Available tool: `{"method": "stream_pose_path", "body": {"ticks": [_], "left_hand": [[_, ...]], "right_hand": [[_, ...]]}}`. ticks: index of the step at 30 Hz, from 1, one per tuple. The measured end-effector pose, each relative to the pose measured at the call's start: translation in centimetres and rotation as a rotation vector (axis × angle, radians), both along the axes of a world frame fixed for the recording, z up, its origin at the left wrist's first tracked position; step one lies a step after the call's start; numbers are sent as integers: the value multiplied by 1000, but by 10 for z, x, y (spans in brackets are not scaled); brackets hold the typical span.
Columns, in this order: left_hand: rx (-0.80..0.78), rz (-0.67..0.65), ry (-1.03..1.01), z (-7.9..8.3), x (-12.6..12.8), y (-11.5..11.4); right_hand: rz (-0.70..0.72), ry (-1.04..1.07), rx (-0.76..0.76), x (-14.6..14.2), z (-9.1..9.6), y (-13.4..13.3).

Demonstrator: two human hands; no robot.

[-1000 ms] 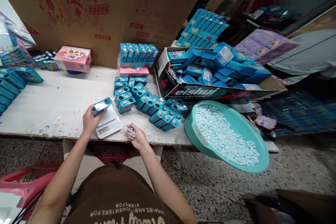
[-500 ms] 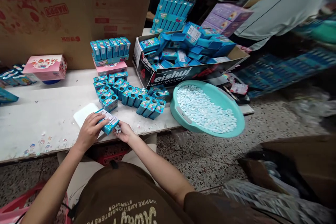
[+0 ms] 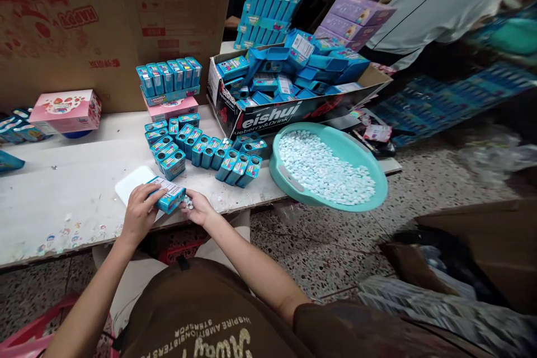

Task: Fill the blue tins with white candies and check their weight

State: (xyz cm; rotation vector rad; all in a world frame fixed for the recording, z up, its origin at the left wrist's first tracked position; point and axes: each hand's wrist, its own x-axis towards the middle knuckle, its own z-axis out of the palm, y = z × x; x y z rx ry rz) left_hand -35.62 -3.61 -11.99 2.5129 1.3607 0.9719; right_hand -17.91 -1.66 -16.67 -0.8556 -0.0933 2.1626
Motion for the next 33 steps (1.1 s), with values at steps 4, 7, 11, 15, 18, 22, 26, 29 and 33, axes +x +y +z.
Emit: {"method": "stream_pose_path", "body": {"ticks": [4,7,11,15,18,22,26,29,33], "left_hand": [[-25,125,-219,-3,5,-3],[-76,323,-432,-5,2,-2],[-170,565,-704,-13,-13,3],[-232,619,-899,-19,-24,3],[-268,624,-980,-19,-25,0],[-273,615,-1030,-17,-22,-4],[-262,608,-1046,-18,-23,-5],[-258,601,-1072,-19,-25,-5],[-276,600,-1107,-19,-26,-5]], "right_hand": [[36,40,-104,1,13,1],[63,-12,-56,1,14,0],[53,-378,185,-3,3,-5],[71,-948,662,-5,-4,-17],[167,-1214,968,-6,0,-28],[530,-1522,1164,-14,8,-36],[831,-1722,1239,-23,11,-36],[939,-1799,1261,-27,14,-36],[1016,-1803,1310,-29,22,-33]]}}
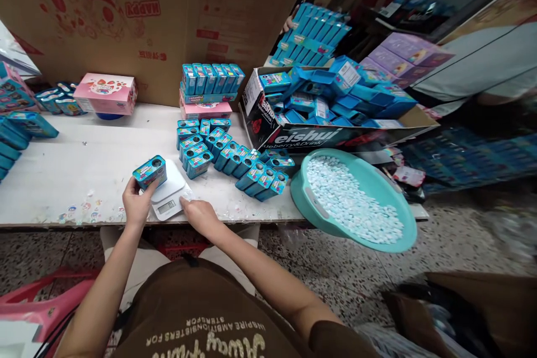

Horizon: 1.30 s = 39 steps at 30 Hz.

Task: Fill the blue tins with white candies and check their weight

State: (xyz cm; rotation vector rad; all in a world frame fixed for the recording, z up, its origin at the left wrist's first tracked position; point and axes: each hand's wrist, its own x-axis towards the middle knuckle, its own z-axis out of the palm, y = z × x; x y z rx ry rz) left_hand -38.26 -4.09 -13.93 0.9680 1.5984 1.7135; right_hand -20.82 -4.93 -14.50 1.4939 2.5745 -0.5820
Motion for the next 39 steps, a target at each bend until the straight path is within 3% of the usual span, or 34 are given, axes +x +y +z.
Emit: {"method": "stream_pose_path", "body": {"ticks": [12,25,36,39], "left_hand": [[36,46,-40,8,-5,-14],[34,44,-41,12,-5,-8],[-14,13,24,8,-5,-10],[-15,78,57,4,-9,-6]], "right_hand": [[41,-43,18,-2,12,4],[74,-72,14,-2,14,4],[-251,248,29,37,-3,-7],[-332,328,30,49,-10,-9]]}}
